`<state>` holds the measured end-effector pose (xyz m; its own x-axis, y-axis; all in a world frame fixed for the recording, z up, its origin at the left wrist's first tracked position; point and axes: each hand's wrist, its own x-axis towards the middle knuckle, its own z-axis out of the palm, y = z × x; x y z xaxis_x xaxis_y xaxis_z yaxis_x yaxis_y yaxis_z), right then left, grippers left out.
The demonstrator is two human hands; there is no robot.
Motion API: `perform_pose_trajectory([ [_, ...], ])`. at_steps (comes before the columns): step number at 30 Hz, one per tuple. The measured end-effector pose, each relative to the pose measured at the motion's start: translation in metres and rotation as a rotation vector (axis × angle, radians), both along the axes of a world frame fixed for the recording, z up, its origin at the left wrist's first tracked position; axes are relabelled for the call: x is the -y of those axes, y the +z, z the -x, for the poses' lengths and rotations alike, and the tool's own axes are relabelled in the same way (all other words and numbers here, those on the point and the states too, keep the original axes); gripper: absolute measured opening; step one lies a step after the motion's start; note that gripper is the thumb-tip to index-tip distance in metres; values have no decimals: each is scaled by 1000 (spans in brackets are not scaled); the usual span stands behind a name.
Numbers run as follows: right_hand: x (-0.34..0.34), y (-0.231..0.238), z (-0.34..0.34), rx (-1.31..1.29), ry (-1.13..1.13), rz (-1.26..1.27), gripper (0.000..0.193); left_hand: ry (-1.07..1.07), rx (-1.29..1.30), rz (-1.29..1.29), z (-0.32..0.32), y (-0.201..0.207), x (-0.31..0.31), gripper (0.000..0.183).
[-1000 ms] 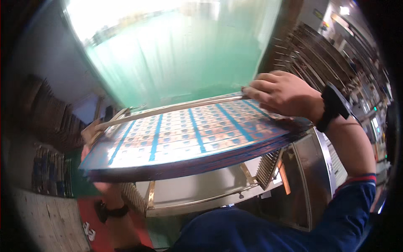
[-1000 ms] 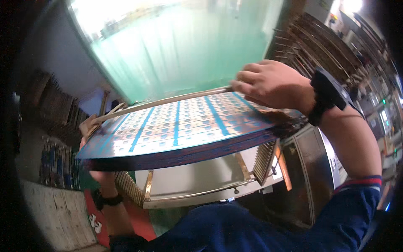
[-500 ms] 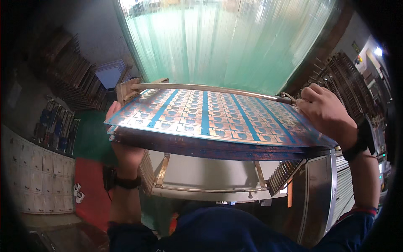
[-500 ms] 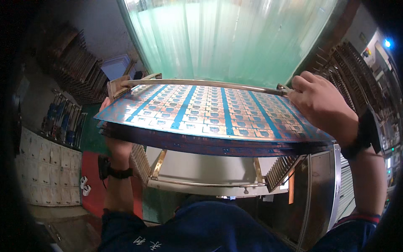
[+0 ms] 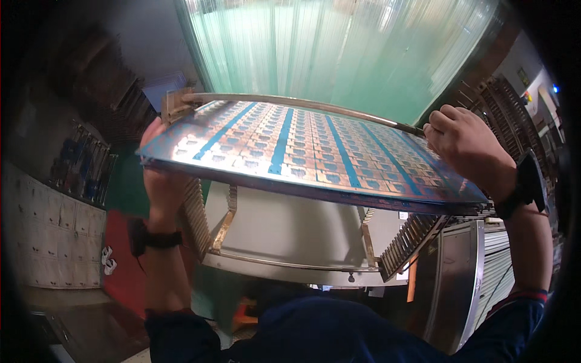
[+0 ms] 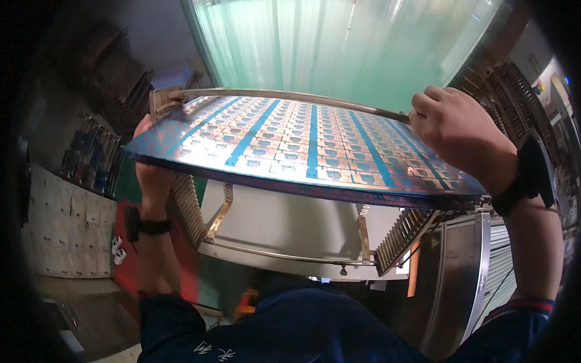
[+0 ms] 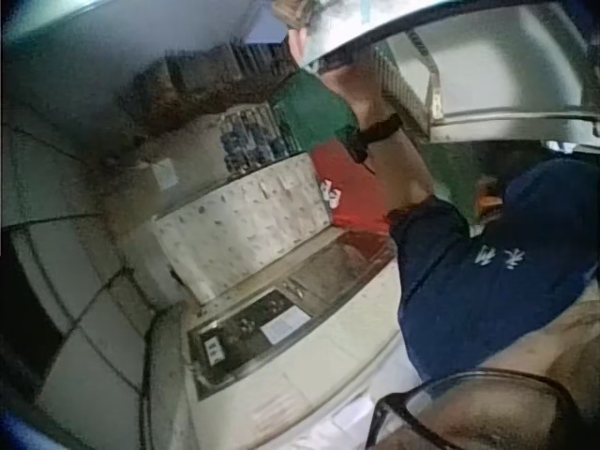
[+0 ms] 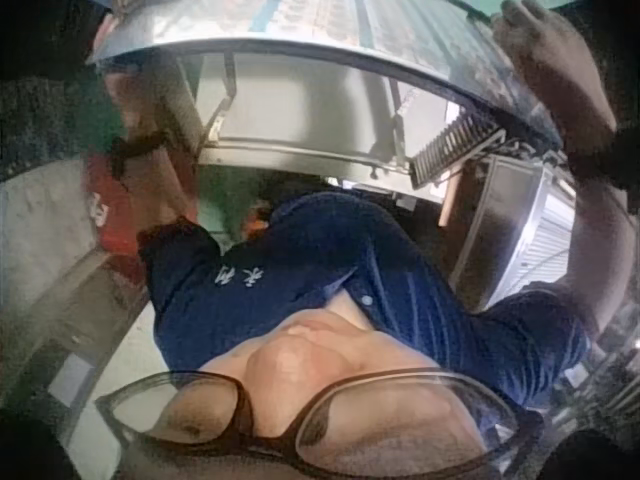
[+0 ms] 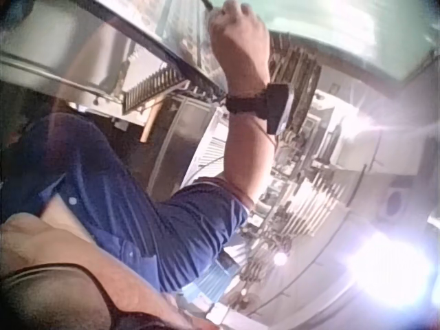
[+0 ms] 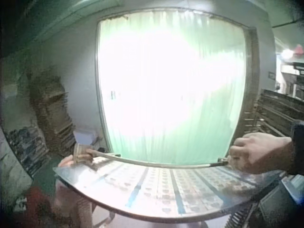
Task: Transfer printed metal circuit sheets from an industrial conveyor/drying rack into a vertical slot storage rack.
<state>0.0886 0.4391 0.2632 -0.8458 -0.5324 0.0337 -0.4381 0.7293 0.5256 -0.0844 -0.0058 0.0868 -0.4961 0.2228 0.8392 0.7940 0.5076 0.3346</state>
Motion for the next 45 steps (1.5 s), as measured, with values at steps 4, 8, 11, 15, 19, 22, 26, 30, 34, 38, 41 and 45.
perform_pose_trajectory([
  [4, -3, 0, 4, 79, -33, -6, 8, -11, 53, 46, -3, 13, -7, 37],
  [8, -3, -16, 9, 52, -225, 305, 10, 18, 122, 113, -2, 15, -3, 41],
  [11, 0, -18, 8, 8, -328, 411, 13, -114, 340, -114, -4, 16, -4, 52],
  [15, -6, -17, 10, 52, -330, 346, 13, -78, 309, -6, 7, 2, 18, 69],
  [19, -7, -21, 8, -12, -238, 317, 12, -193, 316, -34, 5, 9, 15, 54],
  [22, -8, -24, 11, 13, -310, 333, 11, -205, 205, 79, 12, 7, 21, 47],
  [26, -6, -26, 16, 45, -440, 351, 10, -488, 553, -224, 14, 13, 25, 68],
  [30, -5, -30, 16, 1, -429, 375, 11, -507, 570, -313, 4, 24, 15, 71],
  [34, 2, -31, 14, -25, -451, 380, 11, -431, 567, -292, -9, 39, 7, 63],
  [38, 5, -33, 14, -32, -460, 355, 11, -391, 611, -309, -13, 40, 7, 67],
  [41, -3, -39, 18, -70, -494, 378, 13, -431, 586, -302, -9, 34, 4, 64],
  [45, -6, -41, 28, -53, -541, 431, 15, -409, 624, -464, -10, 26, -6, 62],
])
